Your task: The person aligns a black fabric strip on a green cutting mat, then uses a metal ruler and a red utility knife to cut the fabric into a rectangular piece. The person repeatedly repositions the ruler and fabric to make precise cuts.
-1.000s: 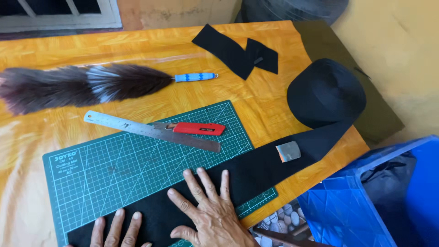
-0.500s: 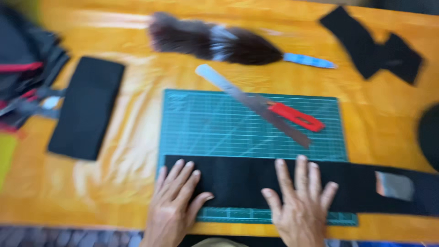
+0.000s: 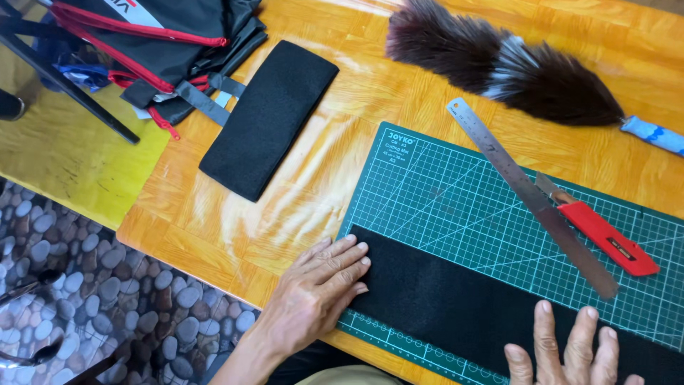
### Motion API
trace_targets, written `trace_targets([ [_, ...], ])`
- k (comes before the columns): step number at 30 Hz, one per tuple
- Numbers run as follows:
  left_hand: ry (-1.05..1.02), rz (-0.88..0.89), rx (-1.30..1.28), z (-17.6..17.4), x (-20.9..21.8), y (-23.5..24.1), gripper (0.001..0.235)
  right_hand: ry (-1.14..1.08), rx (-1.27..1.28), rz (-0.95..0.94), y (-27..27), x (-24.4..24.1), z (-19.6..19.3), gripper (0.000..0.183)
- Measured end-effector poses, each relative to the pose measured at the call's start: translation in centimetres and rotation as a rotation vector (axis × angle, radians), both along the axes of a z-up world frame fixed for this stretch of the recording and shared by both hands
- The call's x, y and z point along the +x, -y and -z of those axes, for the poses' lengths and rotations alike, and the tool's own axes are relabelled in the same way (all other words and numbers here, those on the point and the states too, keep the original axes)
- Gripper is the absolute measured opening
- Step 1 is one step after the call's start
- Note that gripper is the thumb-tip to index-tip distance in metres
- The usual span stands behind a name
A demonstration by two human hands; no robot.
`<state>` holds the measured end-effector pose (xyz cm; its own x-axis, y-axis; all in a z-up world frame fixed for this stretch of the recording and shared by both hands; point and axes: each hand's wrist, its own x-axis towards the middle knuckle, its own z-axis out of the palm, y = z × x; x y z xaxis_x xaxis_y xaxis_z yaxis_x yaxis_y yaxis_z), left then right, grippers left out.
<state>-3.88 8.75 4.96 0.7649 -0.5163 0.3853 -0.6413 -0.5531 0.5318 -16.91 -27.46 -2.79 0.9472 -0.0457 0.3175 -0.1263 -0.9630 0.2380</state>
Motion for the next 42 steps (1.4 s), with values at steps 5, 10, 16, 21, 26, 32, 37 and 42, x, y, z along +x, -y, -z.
trace_targets([
  [5, -0.010, -0.002, -0.062, -0.7, 0.8, -0.4, 0.030, 0.071, 0.054, -0.152, 1.2, 0.2, 0.9, 0.085],
  [10, -0.058, 0.010, -0.110, -0.6, 0.8, -0.6, 0.031, 0.159, -0.032, -0.229, 2.3, 0.9, 2.0, 0.081],
  [16, -0.072, 0.006, -0.124, -0.6, 0.9, -0.6, 0.032, 0.087, 0.001, -0.229, 1.7, 0.8, 0.9, 0.082],
  [21, -0.089, -0.002, -0.142, -0.9, 0.9, -0.5, 0.032, 0.058, -0.028, -0.180, 1.7, 0.6, 1.1, 0.084],
  [26, -0.113, -0.025, -0.161, -0.9, 0.9, -0.5, 0.032, 0.102, -0.070, -0.162, 1.3, 0.8, 0.8, 0.084],
  [32, -0.105, -0.030, -0.124, -1.0, 0.8, -0.4, 0.032, -0.107, 0.164, -0.033, -0.6, -0.4, -1.2, 0.085],
  [37, -0.087, -0.033, -0.104, -0.5, 0.7, -0.3, 0.035, -0.093, 0.391, 0.159, -5.1, 1.8, -5.6, 0.071],
  [42, -0.077, -0.031, -0.066, 0.0, 0.6, -0.6, 0.040, -0.063, 0.471, 0.125, -7.3, 2.5, -7.0, 0.079],
])
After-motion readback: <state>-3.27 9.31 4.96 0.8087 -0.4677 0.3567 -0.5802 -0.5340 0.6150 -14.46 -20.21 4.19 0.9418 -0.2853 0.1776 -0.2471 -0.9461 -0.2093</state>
